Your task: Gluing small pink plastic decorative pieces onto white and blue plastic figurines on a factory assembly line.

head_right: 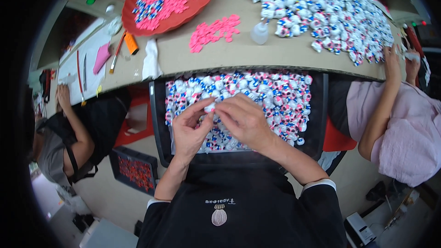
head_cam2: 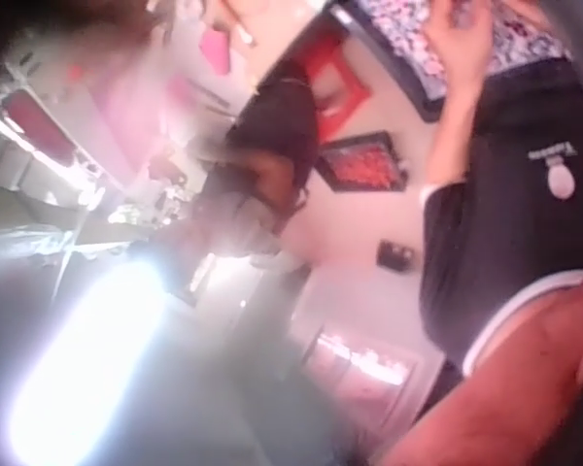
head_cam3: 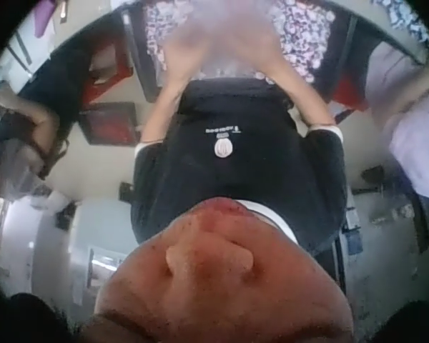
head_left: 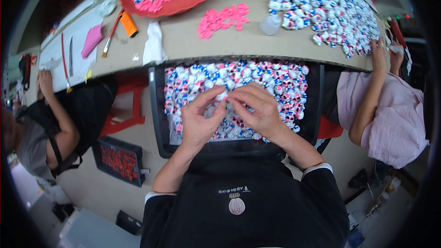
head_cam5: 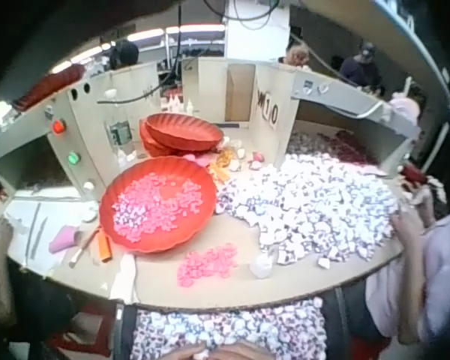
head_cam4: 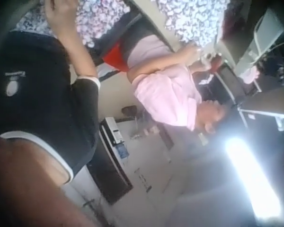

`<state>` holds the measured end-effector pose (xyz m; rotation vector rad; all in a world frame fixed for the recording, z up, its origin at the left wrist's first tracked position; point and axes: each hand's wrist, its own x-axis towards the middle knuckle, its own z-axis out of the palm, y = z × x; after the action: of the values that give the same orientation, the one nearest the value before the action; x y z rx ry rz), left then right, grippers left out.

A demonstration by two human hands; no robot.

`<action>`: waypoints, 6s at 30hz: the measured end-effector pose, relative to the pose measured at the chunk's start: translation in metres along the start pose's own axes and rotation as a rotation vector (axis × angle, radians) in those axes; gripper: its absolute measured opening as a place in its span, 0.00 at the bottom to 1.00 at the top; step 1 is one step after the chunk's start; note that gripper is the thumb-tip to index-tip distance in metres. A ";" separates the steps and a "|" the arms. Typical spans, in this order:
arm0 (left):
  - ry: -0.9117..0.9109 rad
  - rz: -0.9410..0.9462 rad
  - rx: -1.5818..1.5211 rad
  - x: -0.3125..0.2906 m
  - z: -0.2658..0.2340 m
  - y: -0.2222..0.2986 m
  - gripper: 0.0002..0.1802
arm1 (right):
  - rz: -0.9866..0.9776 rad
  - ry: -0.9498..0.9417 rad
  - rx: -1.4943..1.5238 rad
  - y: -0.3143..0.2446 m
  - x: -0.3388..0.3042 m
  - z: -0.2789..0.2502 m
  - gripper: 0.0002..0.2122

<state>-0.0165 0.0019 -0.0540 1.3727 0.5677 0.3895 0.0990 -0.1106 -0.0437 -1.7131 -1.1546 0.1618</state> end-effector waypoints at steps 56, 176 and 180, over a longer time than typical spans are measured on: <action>-0.142 -0.195 -0.614 0.031 -0.002 0.014 0.19 | 0.206 0.068 0.068 -0.011 0.006 -0.049 0.16; 0.097 -0.131 -0.608 0.003 -0.032 0.012 0.17 | -0.002 -0.142 0.019 -0.023 0.058 0.009 0.08; 0.123 -0.052 -0.481 0.003 -0.024 0.010 0.19 | 0.035 -0.096 -0.038 -0.028 0.046 0.013 0.08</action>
<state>-0.0281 0.0247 -0.0466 0.8750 0.5647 0.5325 0.0990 -0.0670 -0.0093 -1.7764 -1.2043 0.2471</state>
